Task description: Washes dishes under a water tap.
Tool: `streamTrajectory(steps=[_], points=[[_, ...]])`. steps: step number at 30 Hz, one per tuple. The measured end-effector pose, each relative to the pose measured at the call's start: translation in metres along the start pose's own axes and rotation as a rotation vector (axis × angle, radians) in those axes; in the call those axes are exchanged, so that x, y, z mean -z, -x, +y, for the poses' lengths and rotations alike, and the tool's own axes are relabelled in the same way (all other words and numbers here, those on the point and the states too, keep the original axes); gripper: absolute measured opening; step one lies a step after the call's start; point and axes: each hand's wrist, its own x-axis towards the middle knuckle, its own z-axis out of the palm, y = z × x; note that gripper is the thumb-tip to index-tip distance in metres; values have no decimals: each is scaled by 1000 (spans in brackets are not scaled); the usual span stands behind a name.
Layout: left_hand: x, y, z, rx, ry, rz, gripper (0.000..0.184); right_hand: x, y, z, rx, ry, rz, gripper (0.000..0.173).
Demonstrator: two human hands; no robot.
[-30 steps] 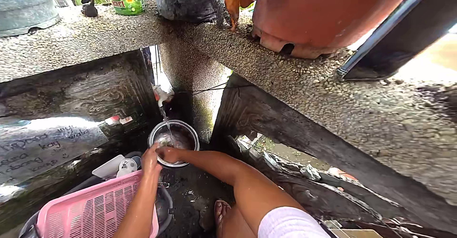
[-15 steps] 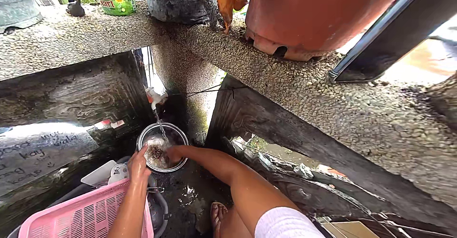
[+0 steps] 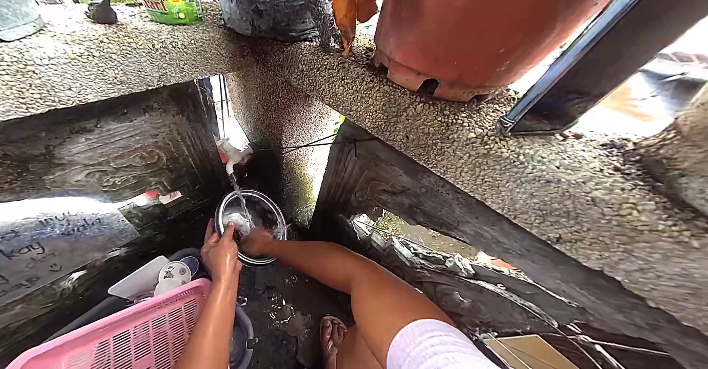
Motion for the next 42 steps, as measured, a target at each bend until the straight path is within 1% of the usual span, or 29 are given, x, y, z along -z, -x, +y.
streamTrajectory(steps=[1, 2, 3, 5, 6, 7, 9, 10, 11, 12, 13, 15, 17, 20, 22, 24, 25, 27, 28, 29, 31, 32, 33, 34, 35, 36, 39, 41, 42], points=[[-1, -1, -5, -28, -34, 16, 37, -5, 7, -7, 24, -121, -92, 45], [-1, -4, -8, -40, -37, 32, 39, -3, 14, -11, 112, -157, -175, 42], [0, -7, -10, -34, -14, 59, 40, 4, 20, -12, 202, -106, -226, 42], [12, -9, -13, 32, 110, 116, 44, 19, 22, 0, 341, 159, -251, 43], [18, -6, -12, 85, 176, 142, 44, 29, 25, 8, 363, 330, -196, 40], [23, -2, -12, 141, 227, 165, 39, 42, 31, 13, 370, 489, -67, 34], [29, 13, -15, 263, 273, 179, 31, 64, 36, 17, 413, 614, 322, 28], [30, 20, -20, 331, 283, 172, 29, 72, 35, 13, 394, 594, 472, 35], [29, 27, -27, 397, 309, 162, 30, 80, 34, 5, 323, 552, 552, 46], [27, 35, -33, 452, 366, 157, 32, 86, 33, -6, 219, 492, 561, 57], [23, 43, -40, 494, 440, 159, 37, 92, 34, -18, 130, 436, 534, 62], [11, 60, -54, 543, 577, 178, 41, 98, 43, -37, 92, 404, 494, 43], [-2, 69, -72, 597, 621, 121, 41, 100, 56, -49, 191, 443, 501, 35], [-17, 50, -96, 685, 412, -47, 41, 87, 76, -48, 414, 523, 486, 37], [-16, 23, -106, 605, 218, -95, 42, 80, 85, -33, 484, 574, 435, 38], [-5, -13, -107, 451, 9, -84, 51, 79, 85, -12, 539, 633, 412, 36], [0, -30, -103, 317, -127, -78, 54, 80, 83, -1, 572, 657, 408, 34], [13, -48, -77, -69, -467, -104, 39, 82, 80, 16, 636, 686, 399, 32], [19, -48, -60, -240, -613, -147, 36, 82, 77, 22, 664, 699, 398, 31], [21, -45, -47, -391, -723, -184, 41, 81, 74, 26, 699, 718, 405, 31], [21, -36, -31, -673, -888, -314, 70, 78, 65, 31, 825, 770, 455, 27], [18, -32, -24, -790, -939, -403, 78, 78, 60, 30, 893, 795, 489, 27], [16, -30, -21, -875, -958, -468, 77, 77, 55, 27, 939, 800, 523, 27], [16, -29, -20, -902, -943, -491, 70, 78, 51, 21, 947, 762, 539, 27], [17, -30, -21, -879, -909, -459, 60, 80, 46, 13, 906, 676, 528, 30], [21, -33, -23, -805, -896, -409, 53, 81, 38, 7, 842, 550, 509, 33], [34, -32, -27, -529, -822, -255, 45, 84, 14, -8, 572, 130, 478, 43], [34, -13, -21, -419, -789, -178, 39, 80, 4, -22, 299, 124, 479, 49], [33, -5, -18, -375, -810, -169, 37, 74, 3, -31, 244, 193, 446, 48]])
